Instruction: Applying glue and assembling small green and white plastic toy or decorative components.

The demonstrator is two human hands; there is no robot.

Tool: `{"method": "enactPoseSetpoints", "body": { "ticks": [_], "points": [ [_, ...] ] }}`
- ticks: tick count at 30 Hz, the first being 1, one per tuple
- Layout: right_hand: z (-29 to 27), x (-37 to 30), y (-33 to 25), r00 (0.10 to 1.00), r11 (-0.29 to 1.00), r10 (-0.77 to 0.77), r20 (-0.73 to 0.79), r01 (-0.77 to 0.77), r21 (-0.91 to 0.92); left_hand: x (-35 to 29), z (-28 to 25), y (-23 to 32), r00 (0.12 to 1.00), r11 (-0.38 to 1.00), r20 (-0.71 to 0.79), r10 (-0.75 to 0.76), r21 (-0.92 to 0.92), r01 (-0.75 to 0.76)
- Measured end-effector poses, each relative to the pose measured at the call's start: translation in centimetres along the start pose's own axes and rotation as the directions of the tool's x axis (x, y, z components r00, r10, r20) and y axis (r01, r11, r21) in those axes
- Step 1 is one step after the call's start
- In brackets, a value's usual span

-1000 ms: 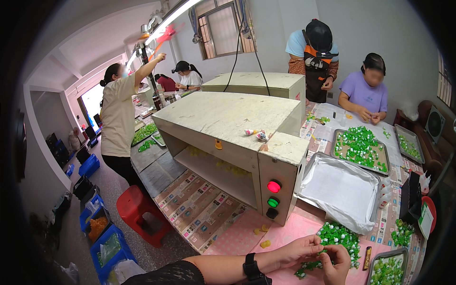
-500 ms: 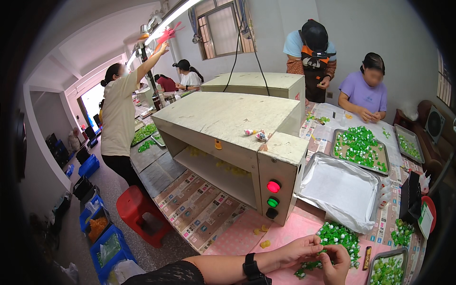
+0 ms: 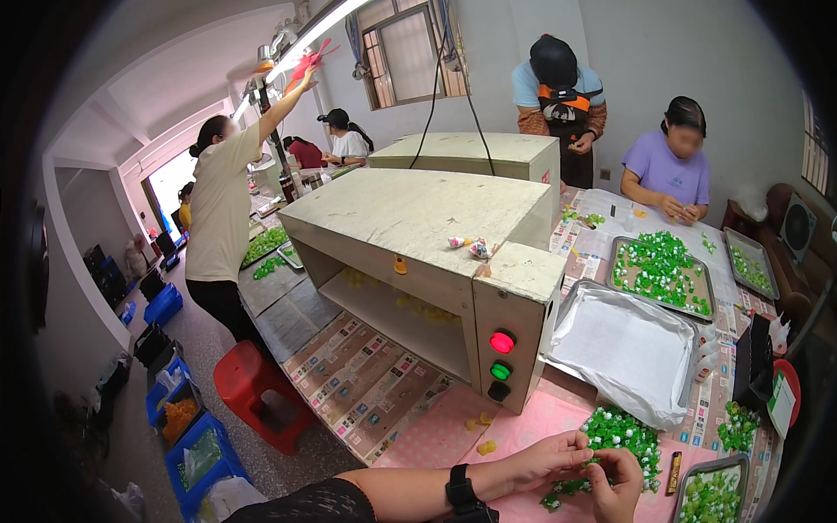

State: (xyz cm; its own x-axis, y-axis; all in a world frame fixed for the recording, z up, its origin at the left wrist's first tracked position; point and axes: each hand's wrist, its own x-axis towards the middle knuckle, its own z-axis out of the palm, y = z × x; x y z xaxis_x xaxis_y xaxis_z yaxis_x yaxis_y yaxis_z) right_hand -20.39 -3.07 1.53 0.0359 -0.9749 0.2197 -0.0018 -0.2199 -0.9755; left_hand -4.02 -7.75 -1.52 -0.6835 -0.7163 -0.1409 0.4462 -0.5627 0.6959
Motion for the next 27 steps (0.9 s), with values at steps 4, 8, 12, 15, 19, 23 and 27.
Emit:
{"method": "enactPoseSetpoints", "body": {
  "ticks": [4,8,12,15,19,23,27],
  "points": [
    [0.01,0.01,-0.11,1.0,1.0,-0.006,0.0,0.006,0.001,0.06,-0.05,-0.01,1.0,1.0,0.004,0.001,0.007,-0.001],
    [-0.06,0.0,-0.07,1.0,1.0,0.005,0.009,-0.005,0.0,0.07,-0.09,0.0,1.0,1.0,0.009,-0.002,0.008,0.002],
    [-0.01,-0.04,-0.11,1.0,1.0,0.012,0.007,-0.012,0.009,0.07,-0.15,-0.04,1.0,1.0,0.01,0.002,0.009,-0.002],
    [-0.04,-0.01,-0.02,1.0,1.0,-0.002,-0.001,0.002,0.014,0.09,-0.14,-0.04,1.0,1.0,0.007,-0.001,0.01,0.001],
    [-0.26,0.0,0.14,0.999,0.998,-0.032,-0.005,0.031,-0.049,0.04,-0.11,0.0,1.0,1.0,0.004,-0.007,0.003,0.007],
    [-0.04,-0.03,-0.08,1.0,1.0,0.005,-0.004,-0.005,-0.01,0.11,-0.22,-0.12,1.0,1.0,0.007,-0.002,0.005,0.002],
    [-0.03,-0.04,-0.1,1.0,1.0,-0.001,-0.001,0.001,-0.005,0.11,-0.2,-0.12,1.0,1.0,0.011,0.0,0.005,0.0]
  ]
}}
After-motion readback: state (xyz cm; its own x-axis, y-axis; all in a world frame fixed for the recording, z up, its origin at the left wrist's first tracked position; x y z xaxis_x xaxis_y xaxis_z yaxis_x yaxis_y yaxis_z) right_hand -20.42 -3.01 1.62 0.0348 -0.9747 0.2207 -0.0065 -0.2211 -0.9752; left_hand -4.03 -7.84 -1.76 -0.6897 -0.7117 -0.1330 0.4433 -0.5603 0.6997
